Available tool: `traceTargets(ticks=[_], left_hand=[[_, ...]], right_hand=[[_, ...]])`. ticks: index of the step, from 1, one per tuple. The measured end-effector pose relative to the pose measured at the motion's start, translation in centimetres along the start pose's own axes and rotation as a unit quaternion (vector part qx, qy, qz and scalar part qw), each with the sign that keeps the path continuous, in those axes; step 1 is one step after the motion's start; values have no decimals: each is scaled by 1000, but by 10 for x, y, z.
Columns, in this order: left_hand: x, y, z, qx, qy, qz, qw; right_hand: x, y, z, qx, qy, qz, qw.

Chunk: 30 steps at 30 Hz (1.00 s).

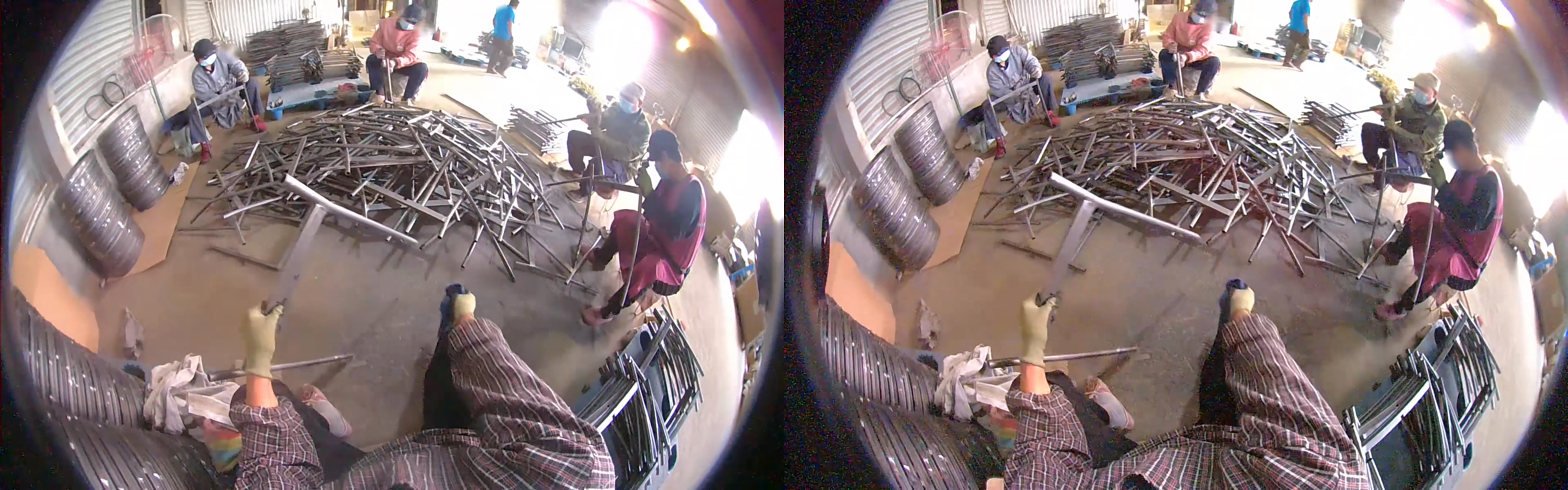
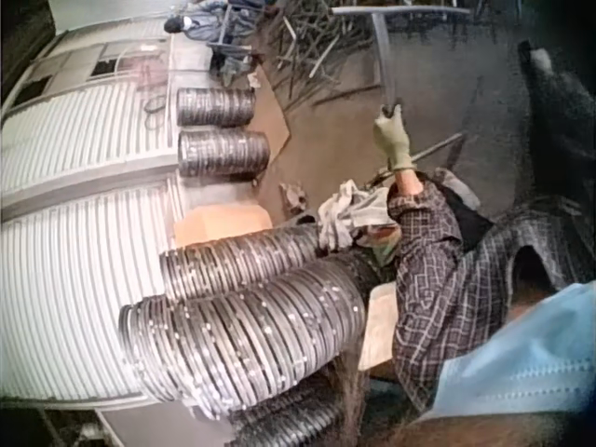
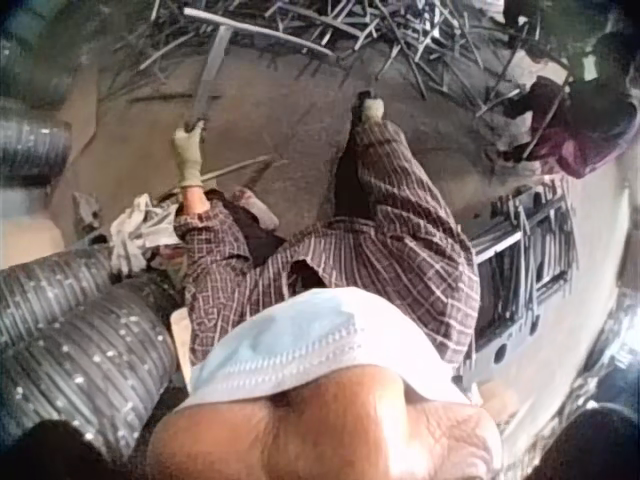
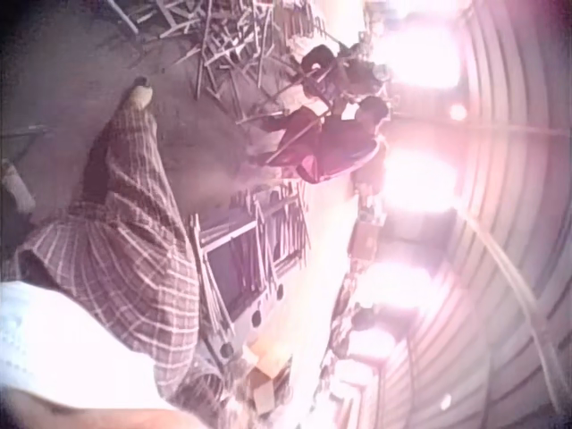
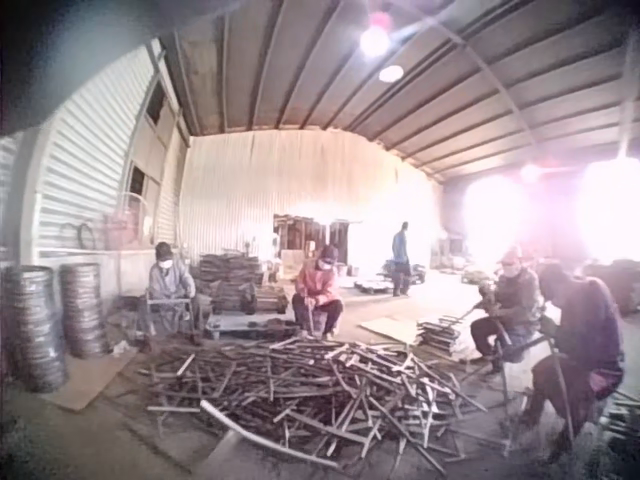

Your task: Cleaning and polishing metal frame components using a cloth and a scrubber in a workshop setting.

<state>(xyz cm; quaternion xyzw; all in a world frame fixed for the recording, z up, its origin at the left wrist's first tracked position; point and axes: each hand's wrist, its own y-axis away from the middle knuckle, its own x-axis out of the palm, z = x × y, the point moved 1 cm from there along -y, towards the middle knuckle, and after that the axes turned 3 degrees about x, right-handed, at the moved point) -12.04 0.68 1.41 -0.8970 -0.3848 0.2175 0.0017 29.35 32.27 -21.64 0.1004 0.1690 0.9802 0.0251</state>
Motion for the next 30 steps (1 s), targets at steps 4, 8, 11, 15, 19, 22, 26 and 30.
traceTargets(ticks=[4, 8, 11, 15, 19, 22, 26, 30], left_hand=[[-84, 42, 4, -55, -30, -137, 988], [-59, 22, -9, 11, 92, -190, 977], [-58, 22, -62, 28, 231, -204, 951], [-57, 45, -155, 84, 382, -186, 901], [-36, 74, -198, 136, 437, -146, 877], [-1, 92, -224, 126, 498, -124, 849], [-6, 112, -221, 131, 482, -109, 859], [19, 118, -210, 100, 558, 0, 824]], right_hand=[[97, 154, 41, 116, -108, 239, 958], [112, 183, 33, 22, -209, 468, 858], [131, 220, 34, 98, -333, 517, 783], [154, 277, 74, 148, -353, 529, 757], [176, 316, 76, 277, -400, 493, 721], [191, 331, 86, 216, -458, 588, 631], [186, 397, 143, 165, -393, 430, 796], [156, 343, 152, 150, -389, 344, 841]])
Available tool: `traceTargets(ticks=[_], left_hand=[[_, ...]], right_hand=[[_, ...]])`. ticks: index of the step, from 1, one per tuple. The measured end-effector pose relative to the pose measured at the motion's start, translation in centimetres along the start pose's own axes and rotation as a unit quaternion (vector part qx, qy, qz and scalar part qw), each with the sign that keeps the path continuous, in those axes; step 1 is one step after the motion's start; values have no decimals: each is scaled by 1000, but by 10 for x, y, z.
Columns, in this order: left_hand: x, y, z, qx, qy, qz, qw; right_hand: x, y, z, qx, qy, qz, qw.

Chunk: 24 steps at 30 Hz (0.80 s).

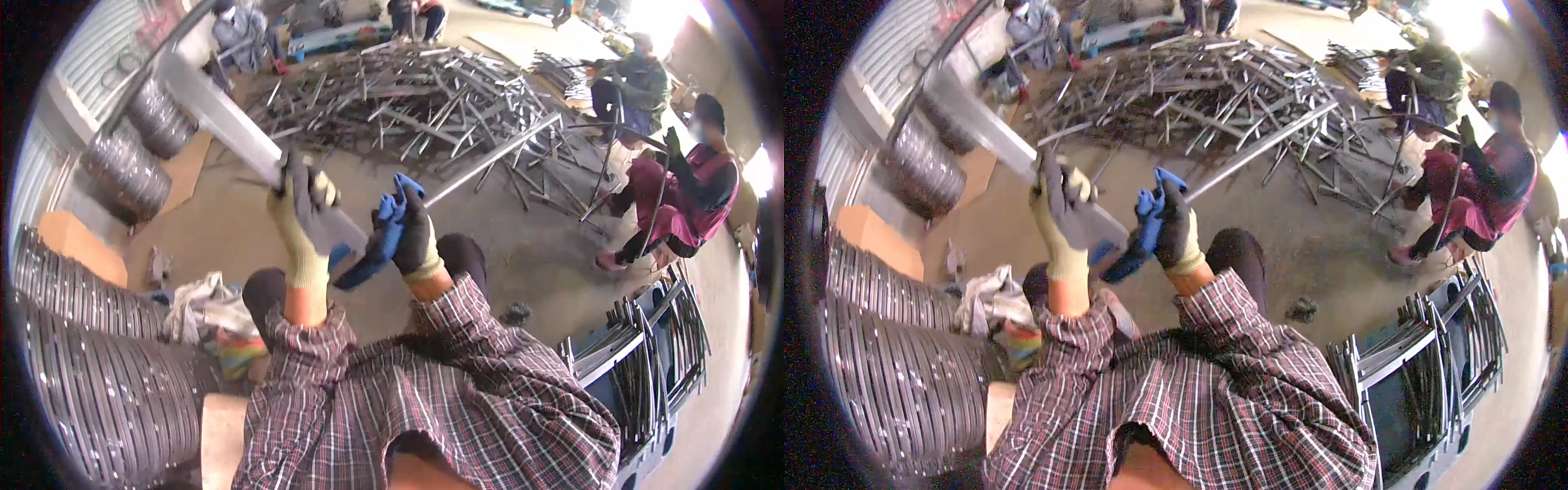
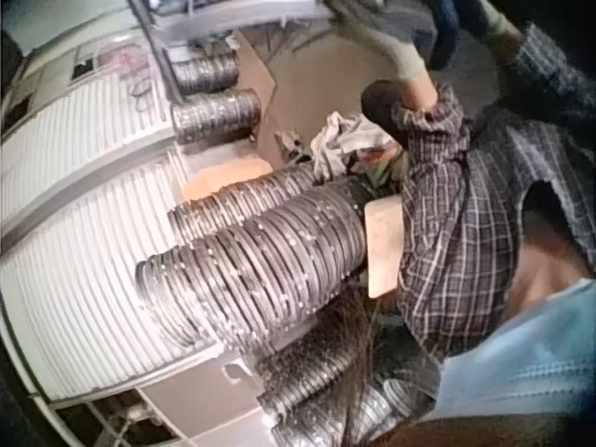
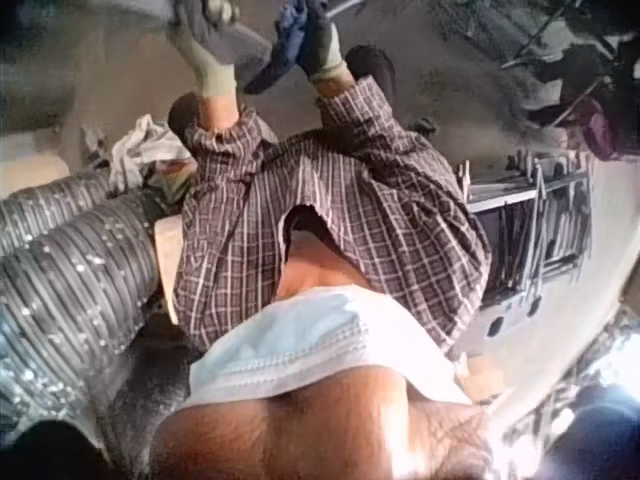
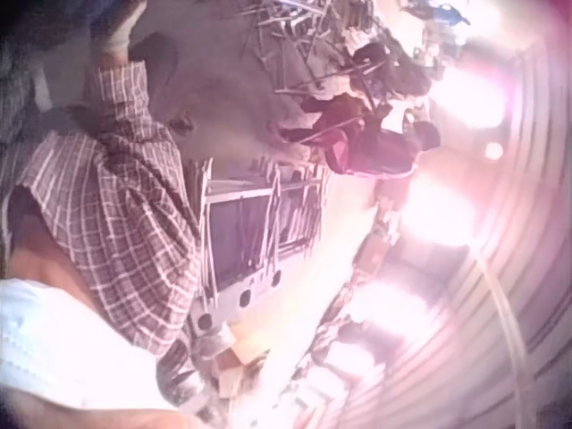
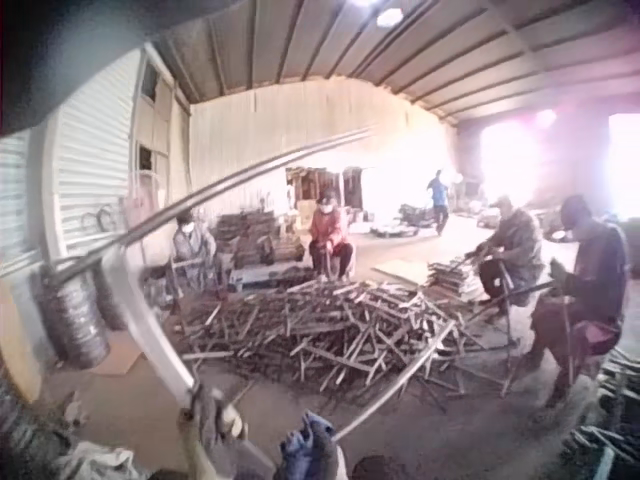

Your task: Cleaning and polishing metal frame components using a cloth and a scrubber in a workshop setting.

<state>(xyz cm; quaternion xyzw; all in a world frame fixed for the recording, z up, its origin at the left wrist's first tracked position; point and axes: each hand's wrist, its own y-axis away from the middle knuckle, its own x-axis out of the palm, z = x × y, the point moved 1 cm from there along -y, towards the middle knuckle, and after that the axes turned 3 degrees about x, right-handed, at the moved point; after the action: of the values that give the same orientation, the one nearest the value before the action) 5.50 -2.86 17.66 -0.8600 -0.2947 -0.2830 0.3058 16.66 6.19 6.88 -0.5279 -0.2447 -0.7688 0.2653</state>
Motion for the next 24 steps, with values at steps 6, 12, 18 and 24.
traceTargets(ticks=[6, 12, 18, 24], left_hand=[[-63, 34, -48, -37, -30, -15, 999], [-68, 45, -17, -19, -21, -36, 999], [31, 48, -4, 16, -72, -45, 996], [17, 74, 19, 2, -54, -48, 997]], right_hand=[[-27, 7, 182, -178, 6, 64, 982], [-20, 48, 96, -324, 146, 168, 919], [-4, 114, -10, 82, 210, 61, 972], [-21, 108, -29, -32, 314, 59, 947]])
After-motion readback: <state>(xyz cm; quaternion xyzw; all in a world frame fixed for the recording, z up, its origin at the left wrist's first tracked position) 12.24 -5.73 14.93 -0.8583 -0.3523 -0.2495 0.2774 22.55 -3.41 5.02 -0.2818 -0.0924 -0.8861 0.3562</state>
